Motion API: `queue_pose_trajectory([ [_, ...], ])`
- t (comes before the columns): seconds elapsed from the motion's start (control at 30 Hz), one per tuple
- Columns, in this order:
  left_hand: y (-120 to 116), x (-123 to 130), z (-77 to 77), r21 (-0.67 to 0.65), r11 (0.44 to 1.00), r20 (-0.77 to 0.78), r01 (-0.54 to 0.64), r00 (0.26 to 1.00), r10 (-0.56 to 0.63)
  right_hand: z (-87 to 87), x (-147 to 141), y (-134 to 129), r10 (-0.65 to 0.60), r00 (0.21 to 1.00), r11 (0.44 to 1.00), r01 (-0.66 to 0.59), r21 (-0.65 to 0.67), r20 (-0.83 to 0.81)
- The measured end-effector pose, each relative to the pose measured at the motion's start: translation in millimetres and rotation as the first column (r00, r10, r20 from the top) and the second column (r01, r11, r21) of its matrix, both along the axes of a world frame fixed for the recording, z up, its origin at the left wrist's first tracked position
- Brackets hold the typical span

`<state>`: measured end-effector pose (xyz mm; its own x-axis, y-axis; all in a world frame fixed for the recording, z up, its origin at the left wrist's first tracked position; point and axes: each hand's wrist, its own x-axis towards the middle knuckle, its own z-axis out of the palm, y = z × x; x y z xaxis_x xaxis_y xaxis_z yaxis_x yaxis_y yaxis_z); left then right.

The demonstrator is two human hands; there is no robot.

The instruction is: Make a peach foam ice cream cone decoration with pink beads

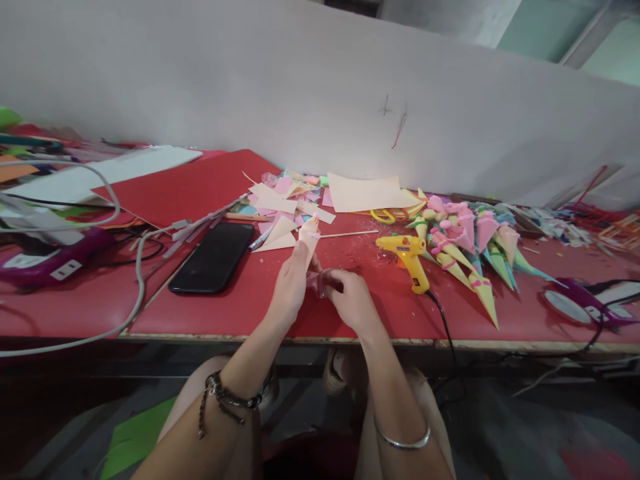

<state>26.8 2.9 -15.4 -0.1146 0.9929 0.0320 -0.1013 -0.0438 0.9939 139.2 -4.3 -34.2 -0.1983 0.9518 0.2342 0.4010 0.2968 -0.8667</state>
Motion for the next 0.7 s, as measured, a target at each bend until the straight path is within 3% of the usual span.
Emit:
queue_pose_trajectory([
  [0.13, -0.8, 1.9, -1.4, 0.015, 1.000, -0.055, -0.018, 0.998, 0.019, 0.2, 3.0, 0.4, -0.008, 0.996, 1.000, 0.009, 0.002, -0.087],
  [0.33, -2.7, 7.0, -1.3, 0.044, 0.998, -0.063, 0.033, 0.998, -0.030, -4.9, 10.3, 4.9, -0.117, 0.975, 0.989, 0.096, 0.116, 0.189],
  [0.53, 0.3, 5.9, -7.3, 0.055, 0.997, -0.077, 0.053, 0.996, -0.048, -3.5, 12.3, 5.3, -0.028, 0.990, 0.997, 0.018, 0.072, 0.139],
  [0.7, -1.6, 7.2, -5.1, 0.087, 0.996, -0.072, 0.013, 0.997, -0.007, 0.1, 9.8, 1.0, 0.126, 0.992, 0.990, -0.125, -0.060, 0.011],
])
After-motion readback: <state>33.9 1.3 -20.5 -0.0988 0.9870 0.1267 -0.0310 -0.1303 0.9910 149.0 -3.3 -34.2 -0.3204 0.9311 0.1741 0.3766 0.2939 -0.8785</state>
